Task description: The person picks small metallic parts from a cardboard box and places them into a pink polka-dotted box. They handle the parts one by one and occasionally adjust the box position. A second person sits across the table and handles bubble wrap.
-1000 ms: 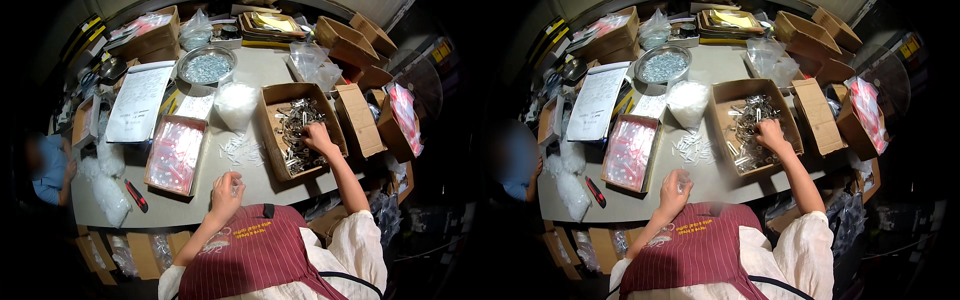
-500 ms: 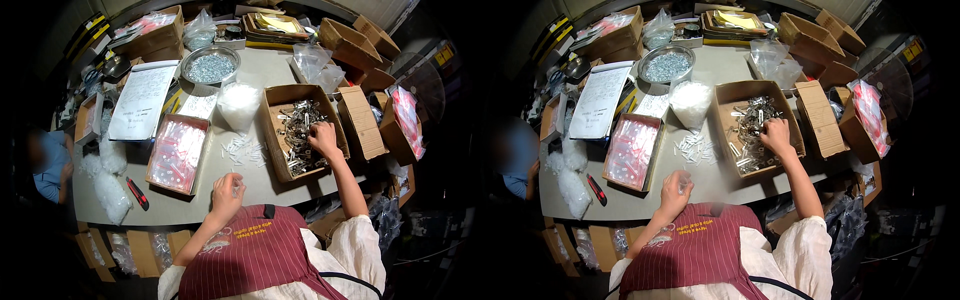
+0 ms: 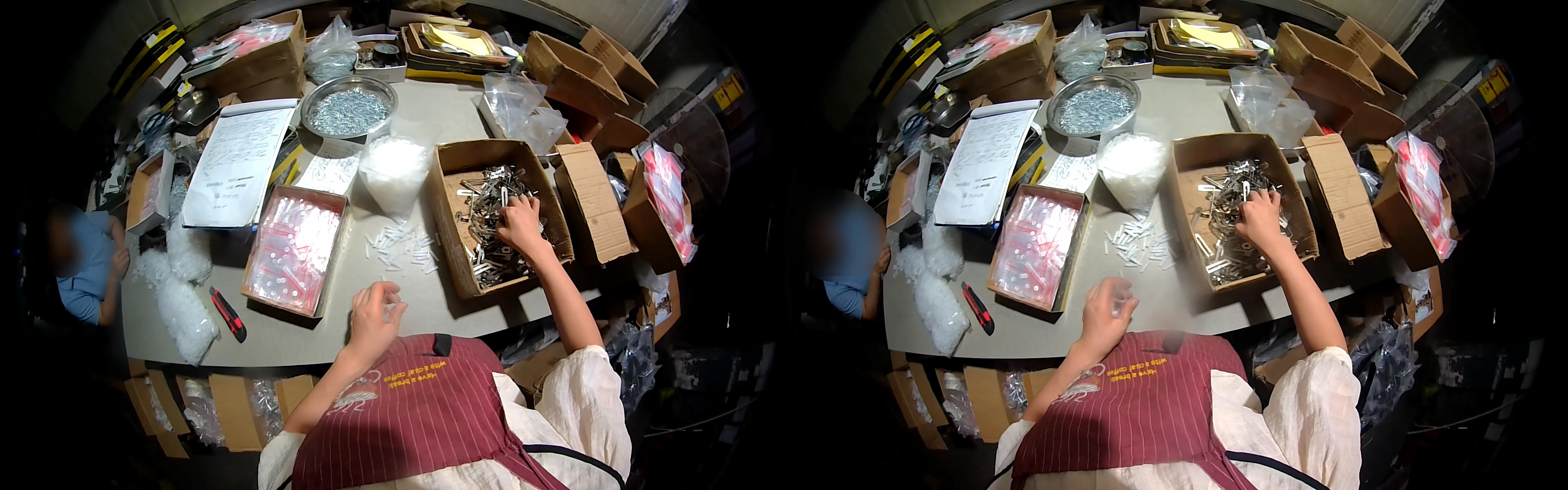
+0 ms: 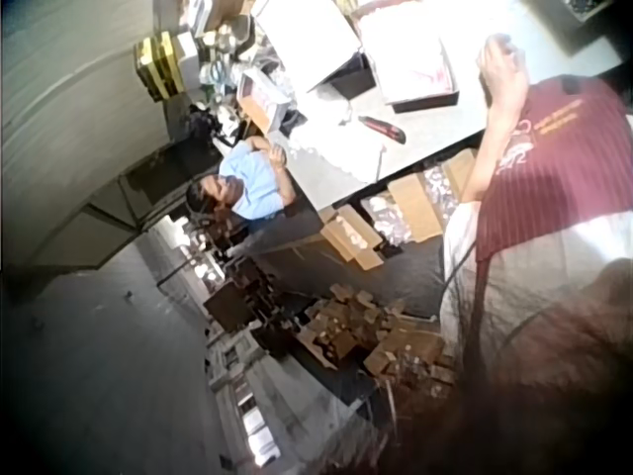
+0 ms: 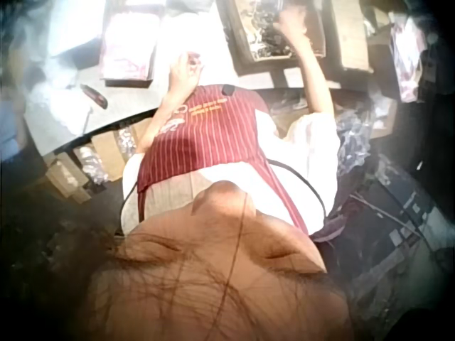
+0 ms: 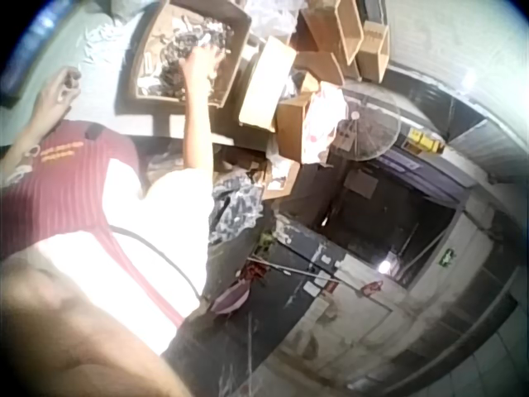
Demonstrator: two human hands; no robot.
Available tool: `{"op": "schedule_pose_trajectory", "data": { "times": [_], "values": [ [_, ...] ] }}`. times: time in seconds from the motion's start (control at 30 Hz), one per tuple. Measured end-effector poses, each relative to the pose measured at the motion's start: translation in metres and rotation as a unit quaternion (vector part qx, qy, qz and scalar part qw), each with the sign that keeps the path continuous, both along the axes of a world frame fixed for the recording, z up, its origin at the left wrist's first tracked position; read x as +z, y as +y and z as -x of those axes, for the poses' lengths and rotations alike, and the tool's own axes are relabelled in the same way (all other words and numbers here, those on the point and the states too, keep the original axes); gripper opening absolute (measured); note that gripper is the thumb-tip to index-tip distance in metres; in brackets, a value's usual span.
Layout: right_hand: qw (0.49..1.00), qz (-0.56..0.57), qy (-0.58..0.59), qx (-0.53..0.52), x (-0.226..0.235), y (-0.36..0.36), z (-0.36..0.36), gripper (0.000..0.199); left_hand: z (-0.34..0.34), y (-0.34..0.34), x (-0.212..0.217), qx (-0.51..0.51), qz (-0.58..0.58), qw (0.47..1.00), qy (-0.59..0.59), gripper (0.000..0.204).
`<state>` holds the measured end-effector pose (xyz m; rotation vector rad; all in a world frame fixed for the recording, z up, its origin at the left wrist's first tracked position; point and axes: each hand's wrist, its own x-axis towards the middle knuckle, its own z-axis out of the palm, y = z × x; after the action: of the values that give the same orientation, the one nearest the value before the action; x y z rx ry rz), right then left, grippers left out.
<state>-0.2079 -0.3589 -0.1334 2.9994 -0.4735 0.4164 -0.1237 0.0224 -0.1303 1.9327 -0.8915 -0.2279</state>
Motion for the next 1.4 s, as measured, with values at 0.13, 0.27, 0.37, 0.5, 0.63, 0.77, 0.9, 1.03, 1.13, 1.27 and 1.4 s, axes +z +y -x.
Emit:
{"op": "schedule_pose_trajectory", "data": {
  "times": [0.13,0.27,0.37,0.5,0.63,0.77,0.9,1.03,1.13,1.27,1.4],
  "values": [
    [0.993,-0.088,-0.076,-0.015,0.03,0.03,-0.012,0.014,-0.001,0.003,0.008,0.012,-0.001,1.0,0.011,0.026],
    [0.933,-0.326,-0.12,0.093,0.094,0.1,-0.015,0.015,-0.004,-0.005,0.019,0.0,0.012,0.996,0.091,0.024],
    [0.909,-0.295,-0.135,0.26,0.118,0.15,-0.015,0.014,-0.007,-0.014,0.037,-0.037,0.047,0.992,0.113,0.023],
    [0.883,-0.324,-0.011,0.34,0.118,0.185,-0.009,0.023,-0.003,-0.02,0.04,-0.031,0.107,0.986,0.121,0.019],
    [0.867,-0.34,0.184,0.314,0.126,0.195,-0.005,0.036,-0.004,-0.014,0.031,-0.05,0.055,0.986,0.152,0.023],
    [0.858,-0.327,0.211,0.335,0.136,0.192,-0.004,0.037,-0.002,-0.01,0.038,-0.057,0.056,0.994,0.071,0.023],
    [0.875,-0.279,0.175,0.356,0.136,0.191,-0.005,0.037,-0.001,-0.008,0.046,-0.069,0.085,0.989,0.095,0.026],
    [0.865,-0.327,0.021,0.38,0.145,0.187,-0.008,0.031,-0.004,-0.003,0.039,-0.072,0.137,0.969,0.194,0.028],
    [0.904,-0.332,-0.052,0.264,0.153,0.191,-0.011,0.017,0.0,0.002,0.043,-0.06,0.144,0.967,0.199,0.028],
    [0.893,-0.324,-0.048,0.309,0.141,0.191,-0.019,0.013,0.003,0.001,0.042,-0.073,0.138,0.975,0.161,0.032],
    [0.886,-0.33,-0.073,0.318,0.145,0.202,-0.017,0.013,0.004,0.006,0.049,-0.059,0.104,0.987,0.106,0.035]
  ]
}}
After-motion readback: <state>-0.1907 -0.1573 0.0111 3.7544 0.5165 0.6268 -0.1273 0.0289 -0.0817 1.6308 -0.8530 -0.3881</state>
